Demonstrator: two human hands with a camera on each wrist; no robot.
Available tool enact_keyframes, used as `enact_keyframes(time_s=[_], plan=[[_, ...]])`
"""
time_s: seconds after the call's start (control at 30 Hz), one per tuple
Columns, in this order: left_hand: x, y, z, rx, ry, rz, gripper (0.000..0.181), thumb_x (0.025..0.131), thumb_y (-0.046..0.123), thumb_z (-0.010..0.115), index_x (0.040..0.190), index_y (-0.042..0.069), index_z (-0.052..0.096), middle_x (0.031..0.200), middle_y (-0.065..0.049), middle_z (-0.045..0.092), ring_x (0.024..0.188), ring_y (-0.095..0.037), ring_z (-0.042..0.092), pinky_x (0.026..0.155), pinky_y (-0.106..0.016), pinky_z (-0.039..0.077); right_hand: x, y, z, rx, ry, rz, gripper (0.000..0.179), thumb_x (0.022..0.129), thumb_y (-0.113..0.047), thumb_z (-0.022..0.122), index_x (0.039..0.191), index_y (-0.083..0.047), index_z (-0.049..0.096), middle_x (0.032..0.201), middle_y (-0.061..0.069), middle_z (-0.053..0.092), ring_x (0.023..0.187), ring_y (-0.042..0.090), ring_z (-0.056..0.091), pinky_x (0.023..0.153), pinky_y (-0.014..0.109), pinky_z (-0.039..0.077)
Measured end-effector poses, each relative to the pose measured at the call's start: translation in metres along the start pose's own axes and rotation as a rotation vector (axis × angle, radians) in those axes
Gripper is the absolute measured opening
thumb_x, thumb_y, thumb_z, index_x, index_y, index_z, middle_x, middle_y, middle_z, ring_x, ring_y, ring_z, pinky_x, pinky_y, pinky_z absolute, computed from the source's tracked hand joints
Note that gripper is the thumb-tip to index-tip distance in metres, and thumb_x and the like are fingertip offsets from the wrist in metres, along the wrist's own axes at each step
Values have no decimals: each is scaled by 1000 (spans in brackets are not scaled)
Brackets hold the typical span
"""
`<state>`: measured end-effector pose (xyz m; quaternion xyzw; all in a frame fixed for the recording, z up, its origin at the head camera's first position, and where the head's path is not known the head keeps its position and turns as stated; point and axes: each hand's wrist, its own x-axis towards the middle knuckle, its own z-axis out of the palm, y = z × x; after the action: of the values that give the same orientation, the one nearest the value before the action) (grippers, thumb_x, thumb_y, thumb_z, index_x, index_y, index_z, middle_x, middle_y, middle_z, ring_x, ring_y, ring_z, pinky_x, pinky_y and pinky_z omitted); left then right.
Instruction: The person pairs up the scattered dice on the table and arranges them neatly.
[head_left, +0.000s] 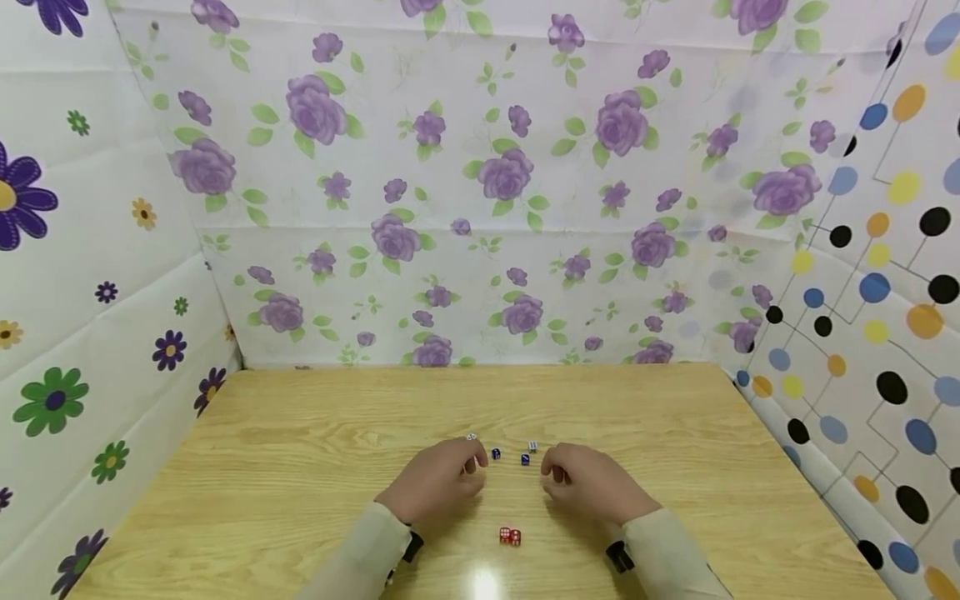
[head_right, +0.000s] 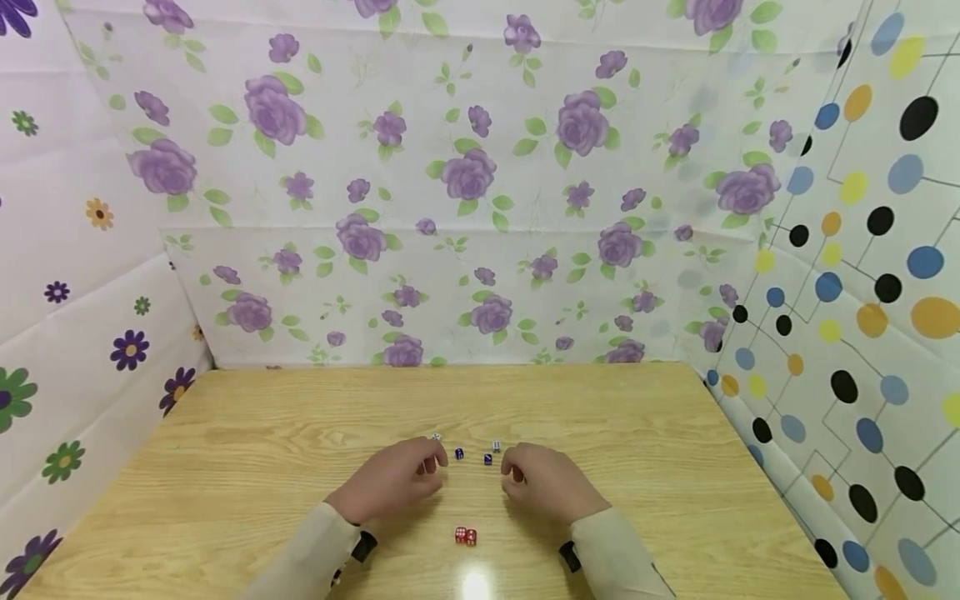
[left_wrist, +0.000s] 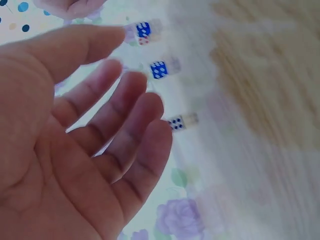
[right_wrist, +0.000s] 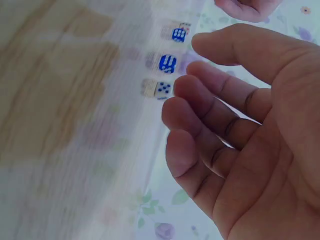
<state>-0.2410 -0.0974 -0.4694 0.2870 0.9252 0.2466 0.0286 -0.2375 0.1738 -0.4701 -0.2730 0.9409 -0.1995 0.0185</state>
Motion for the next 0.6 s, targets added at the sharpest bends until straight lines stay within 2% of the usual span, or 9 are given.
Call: enact_keyframes(time_s=[0.1,0.3,0.6], plan=[[4,-6,-2,17,23,-12,22,91,22,60,113,18,61,92,7,57,76,-5,51,66,-25,45,5,2,0,-10,19,7,12,89,-24,64,99,-17,66,80,-13,56,70,2,50,64,25,45],[14,-6,2,47,53,-19,20,89,19,62,109,15,63,88,7,57,75,-5,51,72,-27,48,16,3,2,-21,38,30,10,87,-22,67,96,-16,66,79,-12,56,68,3,50,63,26,45],[35,-6,10,36,41,-103,20,88,18,63,106,13,63,78,9,53,67,-7,49,63,-26,43,37,-2,6,-49,43,32,15,87,-15,63,101,-16,68,81,-9,60,69,4,51,65,28,45]])
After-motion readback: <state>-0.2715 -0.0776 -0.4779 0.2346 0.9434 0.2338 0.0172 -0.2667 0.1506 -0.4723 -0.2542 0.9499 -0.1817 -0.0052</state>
